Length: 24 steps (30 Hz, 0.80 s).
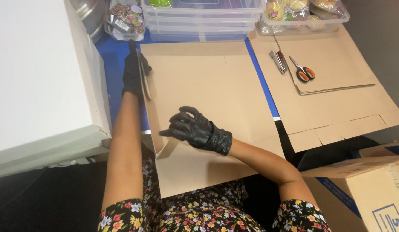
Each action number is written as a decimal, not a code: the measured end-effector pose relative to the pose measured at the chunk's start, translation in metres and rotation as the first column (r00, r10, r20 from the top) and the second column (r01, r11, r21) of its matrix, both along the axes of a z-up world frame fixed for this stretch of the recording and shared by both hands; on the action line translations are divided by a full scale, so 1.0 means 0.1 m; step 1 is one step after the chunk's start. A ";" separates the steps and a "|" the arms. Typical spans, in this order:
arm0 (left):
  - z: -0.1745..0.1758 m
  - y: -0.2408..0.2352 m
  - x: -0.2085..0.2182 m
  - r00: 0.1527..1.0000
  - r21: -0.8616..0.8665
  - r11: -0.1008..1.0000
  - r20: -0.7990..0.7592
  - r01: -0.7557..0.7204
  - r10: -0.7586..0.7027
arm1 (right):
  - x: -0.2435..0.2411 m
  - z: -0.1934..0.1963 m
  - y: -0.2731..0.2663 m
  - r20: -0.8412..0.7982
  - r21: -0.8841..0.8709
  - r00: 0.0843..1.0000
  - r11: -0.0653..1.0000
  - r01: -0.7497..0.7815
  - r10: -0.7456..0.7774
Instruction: Assembling a cardboard pastry box from a flat template by folding flaps, using scissors to score edges, and placing an insert.
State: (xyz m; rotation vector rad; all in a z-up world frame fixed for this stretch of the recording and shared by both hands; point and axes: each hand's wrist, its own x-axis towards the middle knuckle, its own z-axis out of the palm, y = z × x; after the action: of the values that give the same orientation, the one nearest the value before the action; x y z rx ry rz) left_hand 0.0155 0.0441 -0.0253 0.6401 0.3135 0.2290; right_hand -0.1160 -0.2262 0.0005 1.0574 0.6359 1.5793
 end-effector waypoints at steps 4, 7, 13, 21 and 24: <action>-0.11 -0.25 0.23 0.924 0.965 -0.184 -0.108 0.186 0.367 | 0.17 -0.47 -0.10 -0.778 0.551 0.267 0.822 -0.144 0.568; -0.24 -0.35 0.51 0.876 0.862 -0.392 -0.115 0.322 0.468 | 0.14 -0.64 -0.24 -0.576 0.716 -0.399 0.676 0.173 0.713; -0.01 -0.60 0.38 0.876 0.762 -0.464 -0.281 0.452 0.391 | -0.09 0.40 -0.22 0.386 0.258 -0.492 0.421 0.869 0.780; 0.12 -0.68 0.26 0.889 0.670 -0.595 -0.244 0.444 0.388 | -0.02 -0.27 -0.15 0.445 0.113 -0.408 0.402 0.909 0.797; 0.22 -0.64 0.16 0.870 0.663 -0.575 -0.274 0.480 0.411 | -0.05 -0.25 -0.01 0.406 0.145 -0.438 0.417 0.897 0.802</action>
State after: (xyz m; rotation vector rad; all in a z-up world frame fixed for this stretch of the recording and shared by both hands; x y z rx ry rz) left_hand 0.0316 -0.0203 -0.0038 2.9876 0.5482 0.1791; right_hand -0.1214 -0.2274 -0.0245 -1.6421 -0.3360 0.5273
